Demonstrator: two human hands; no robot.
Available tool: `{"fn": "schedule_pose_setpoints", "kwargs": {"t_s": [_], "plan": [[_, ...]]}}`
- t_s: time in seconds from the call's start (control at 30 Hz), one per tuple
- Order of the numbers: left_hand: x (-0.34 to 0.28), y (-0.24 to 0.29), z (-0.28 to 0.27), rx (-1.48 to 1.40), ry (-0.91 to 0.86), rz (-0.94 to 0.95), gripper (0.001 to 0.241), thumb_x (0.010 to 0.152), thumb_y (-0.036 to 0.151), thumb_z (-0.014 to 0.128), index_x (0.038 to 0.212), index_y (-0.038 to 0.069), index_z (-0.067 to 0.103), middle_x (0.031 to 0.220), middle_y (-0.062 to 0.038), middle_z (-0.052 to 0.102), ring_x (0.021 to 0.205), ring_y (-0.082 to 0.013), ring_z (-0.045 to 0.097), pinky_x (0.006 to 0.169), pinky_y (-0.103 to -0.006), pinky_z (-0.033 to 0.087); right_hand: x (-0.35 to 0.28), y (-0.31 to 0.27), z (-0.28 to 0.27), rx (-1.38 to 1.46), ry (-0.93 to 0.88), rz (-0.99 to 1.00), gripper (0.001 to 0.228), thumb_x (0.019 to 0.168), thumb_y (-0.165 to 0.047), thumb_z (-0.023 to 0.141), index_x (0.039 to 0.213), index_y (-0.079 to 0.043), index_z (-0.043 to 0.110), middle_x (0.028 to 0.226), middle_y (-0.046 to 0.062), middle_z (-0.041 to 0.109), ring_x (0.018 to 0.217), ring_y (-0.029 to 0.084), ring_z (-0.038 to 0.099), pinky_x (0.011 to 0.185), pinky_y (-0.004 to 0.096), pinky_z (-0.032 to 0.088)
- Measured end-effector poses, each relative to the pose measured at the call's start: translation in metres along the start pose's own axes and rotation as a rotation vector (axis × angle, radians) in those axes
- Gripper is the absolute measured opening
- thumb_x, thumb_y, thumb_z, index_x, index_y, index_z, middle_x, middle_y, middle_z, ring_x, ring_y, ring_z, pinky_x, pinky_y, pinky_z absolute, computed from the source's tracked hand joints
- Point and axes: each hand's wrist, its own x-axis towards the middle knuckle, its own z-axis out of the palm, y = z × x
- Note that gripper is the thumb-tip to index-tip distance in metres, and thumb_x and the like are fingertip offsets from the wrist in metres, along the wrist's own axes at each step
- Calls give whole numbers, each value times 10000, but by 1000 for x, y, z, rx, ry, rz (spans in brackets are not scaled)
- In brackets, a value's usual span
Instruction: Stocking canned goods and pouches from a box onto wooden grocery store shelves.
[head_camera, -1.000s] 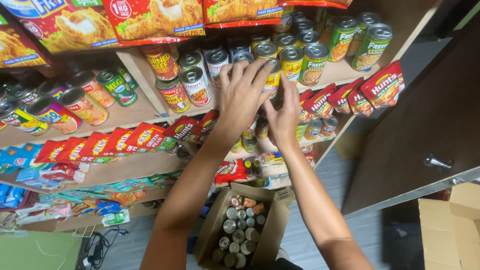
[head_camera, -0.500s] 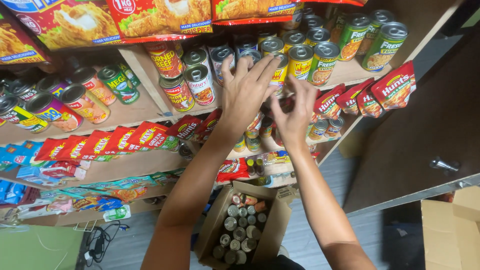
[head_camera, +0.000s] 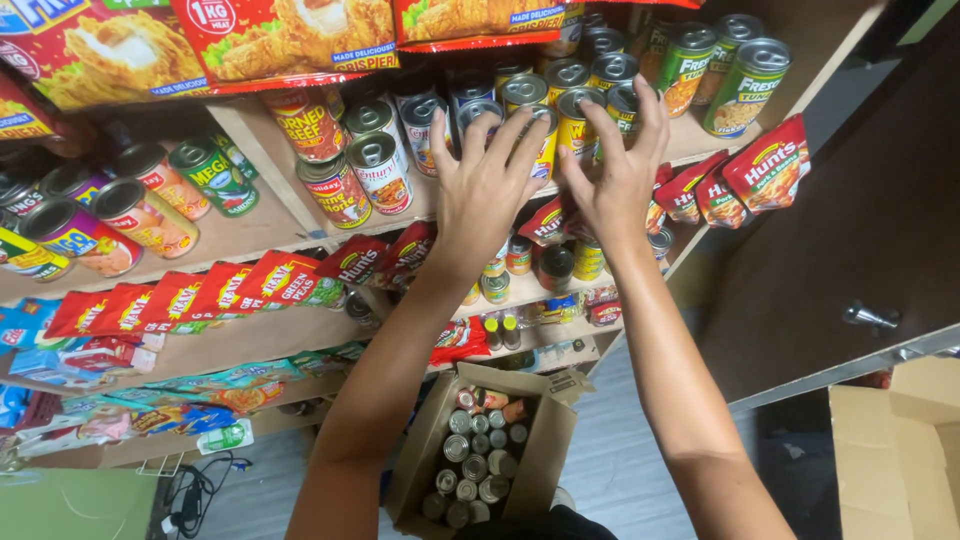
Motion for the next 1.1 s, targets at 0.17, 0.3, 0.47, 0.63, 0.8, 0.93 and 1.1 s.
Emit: {"fn": "schedule_pose_setpoints", "kwargs": {"t_s": [0.17, 0.3, 0.47, 0.63, 0.8, 0.93, 1.1], "plan": [[-1, -1, 7, 17, -13, -2, 749, 811, 385, 863, 1465, 168, 570, 1440, 12, 554, 1282, -246, 504, 1213, -682, 194, -1, 4, 3, 21, 14, 6, 512, 945, -203, 883, 1401, -159, 653, 1651, 196, 307, 1538, 460, 323, 1291, 559, 322], [-4, 1, 2, 10, -43, -5, 860, 797, 395, 873, 1538, 156, 508, 1528, -19, 497, 1358, -271, 478, 1220, -683, 191, -5, 3, 2, -8, 10, -15, 576, 961, -208, 898, 1478, -171, 646, 1700, 213, 227, 1579, 515, 195, 1320, 587, 256], [-23, 6, -13, -75, -45, -36, 880, 843, 409, 877, 1567, 129, 462, 1634, -65, 396, 1470, -302, 420, 1234, -676, 197, -34, -13, -17, -36, -3, -7, 589, 999, -206, 894, 1515, -136, 620, 1726, 188, 212, 1562, 473, 167, 1306, 566, 208], [-83, 28, -35, -142, -81, -56, 807, 940, 384, 865, 1586, 156, 439, 1651, -59, 368, 1487, -304, 410, 1243, -647, 215, -103, -53, -42, 83, -166, 87, 484, 978, -132, 843, 1422, -104, 650, 1666, 180, 354, 1592, 447, 266, 1290, 552, 250], [-187, 62, -42, -440, -228, -176, 569, 1002, 297, 824, 1468, 118, 552, 1535, -79, 518, 1421, -282, 498, 1218, -522, 326, -218, -68, -39, 418, -354, 241, 383, 911, -60, 753, 1277, -70, 641, 1404, 158, 605, 1377, 390, 554, 1220, 518, 426], [-305, 83, -12, -611, -321, -404, 443, 957, 251, 791, 1346, 105, 636, 1361, -78, 609, 1266, -298, 561, 1097, -453, 422, -329, -73, -28, 516, -619, 488, 314, 921, -40, 697, 1233, -23, 668, 1230, 173, 668, 1184, 344, 638, 1051, 422, 499], [-471, 103, 18, -694, -605, -815, 237, 923, 215, 773, 1115, 87, 719, 1041, -133, 731, 978, -357, 660, 860, -446, 509, -503, -53, -16, 580, -1037, 1002, 250, 937, -67, 666, 1181, -67, 720, 1003, 82, 764, 847, 210, 710, 770, 329, 561]]}}
